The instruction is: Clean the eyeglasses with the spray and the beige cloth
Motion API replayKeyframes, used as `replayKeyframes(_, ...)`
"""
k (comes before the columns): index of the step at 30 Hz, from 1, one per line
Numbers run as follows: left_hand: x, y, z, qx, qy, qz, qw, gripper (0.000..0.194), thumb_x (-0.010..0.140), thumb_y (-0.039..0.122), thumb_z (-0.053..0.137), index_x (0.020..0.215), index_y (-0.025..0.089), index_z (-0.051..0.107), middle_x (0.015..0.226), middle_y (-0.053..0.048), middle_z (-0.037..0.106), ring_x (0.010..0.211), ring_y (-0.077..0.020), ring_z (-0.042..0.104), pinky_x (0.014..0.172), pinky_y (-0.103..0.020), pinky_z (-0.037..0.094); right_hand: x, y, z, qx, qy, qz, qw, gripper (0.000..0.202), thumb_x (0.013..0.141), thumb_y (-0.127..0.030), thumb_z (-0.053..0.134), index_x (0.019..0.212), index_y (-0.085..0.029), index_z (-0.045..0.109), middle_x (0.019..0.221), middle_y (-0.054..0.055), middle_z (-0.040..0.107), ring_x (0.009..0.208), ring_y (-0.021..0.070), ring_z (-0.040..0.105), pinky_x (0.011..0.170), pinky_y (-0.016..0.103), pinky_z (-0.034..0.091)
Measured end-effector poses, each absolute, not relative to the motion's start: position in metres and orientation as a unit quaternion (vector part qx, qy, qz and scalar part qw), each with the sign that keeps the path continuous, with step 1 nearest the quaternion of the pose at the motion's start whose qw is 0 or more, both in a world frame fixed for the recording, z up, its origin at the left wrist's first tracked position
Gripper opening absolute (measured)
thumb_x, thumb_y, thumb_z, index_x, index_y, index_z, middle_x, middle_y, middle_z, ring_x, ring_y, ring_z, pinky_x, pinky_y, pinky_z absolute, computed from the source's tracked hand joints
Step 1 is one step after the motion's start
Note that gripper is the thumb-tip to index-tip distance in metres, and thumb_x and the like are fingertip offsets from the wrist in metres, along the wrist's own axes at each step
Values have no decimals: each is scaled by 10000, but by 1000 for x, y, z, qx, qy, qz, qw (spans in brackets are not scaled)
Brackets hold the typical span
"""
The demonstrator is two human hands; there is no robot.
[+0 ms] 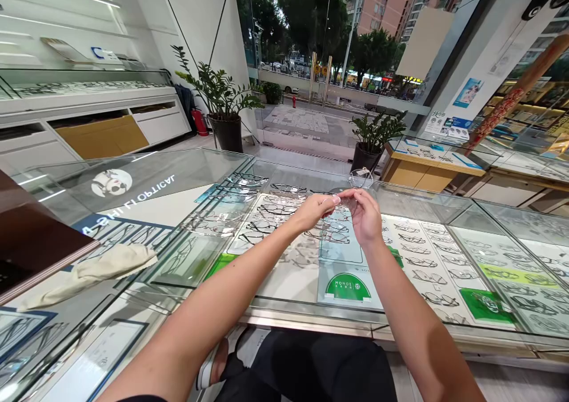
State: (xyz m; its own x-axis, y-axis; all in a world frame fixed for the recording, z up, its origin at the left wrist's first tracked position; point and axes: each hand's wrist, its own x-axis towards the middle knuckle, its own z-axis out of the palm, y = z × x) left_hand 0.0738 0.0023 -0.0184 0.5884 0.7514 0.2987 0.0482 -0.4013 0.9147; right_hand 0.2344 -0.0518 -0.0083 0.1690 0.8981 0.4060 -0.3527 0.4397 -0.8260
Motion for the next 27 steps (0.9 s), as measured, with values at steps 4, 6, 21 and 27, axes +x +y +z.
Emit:
replayKeyframes(4, 67, 5, -12, 727, 248, 396, 504, 657, 876, 834, 494, 757, 190, 547, 721, -11, 521, 652, -146, 496, 592, -278, 428, 236, -51, -8, -293, -458, 445, 712, 146, 870, -287, 662, 793, -226, 771, 881, 39, 775, 909, 210, 712, 929, 354, 563)
replayKeyframes(6, 60, 7, -3, 699, 265, 445, 493, 661, 859, 843, 516, 804, 187, 568, 757, -22, 559, 690, -157, 543, 658, -297, 475, 237, -50, -9, -293, -457, 442, 715, 140, 870, -293, 666, 794, -226, 763, 885, 40, 774, 925, 212, 716, 941, 360, 561)
replayKeyframes(21, -151, 45, -6, 590, 638, 477, 131, 233, 962, 433, 506, 1010, 210, 554, 998, -54, 623, 910, -222, 572, 830, -330, 471, 249, -48, -12, -279, -480, 493, 670, 149, 877, -302, 664, 778, -247, 761, 1012, 32, 801, 1065, 228, 703, 967, 356, 549)
replayKeyframes(27, -219, 39, -36, 588, 724, 357, 47, 260, 903, 385, 610, 1088, 202, 625, 1028, -82, 703, 949, -271, 637, 860, -357, 467, 256, -49, -18, -246, -475, 541, 649, 147, 901, -377, 698, 841, -251, 742, 1129, 47, 798, 1163, 234, 699, 994, 362, 561)
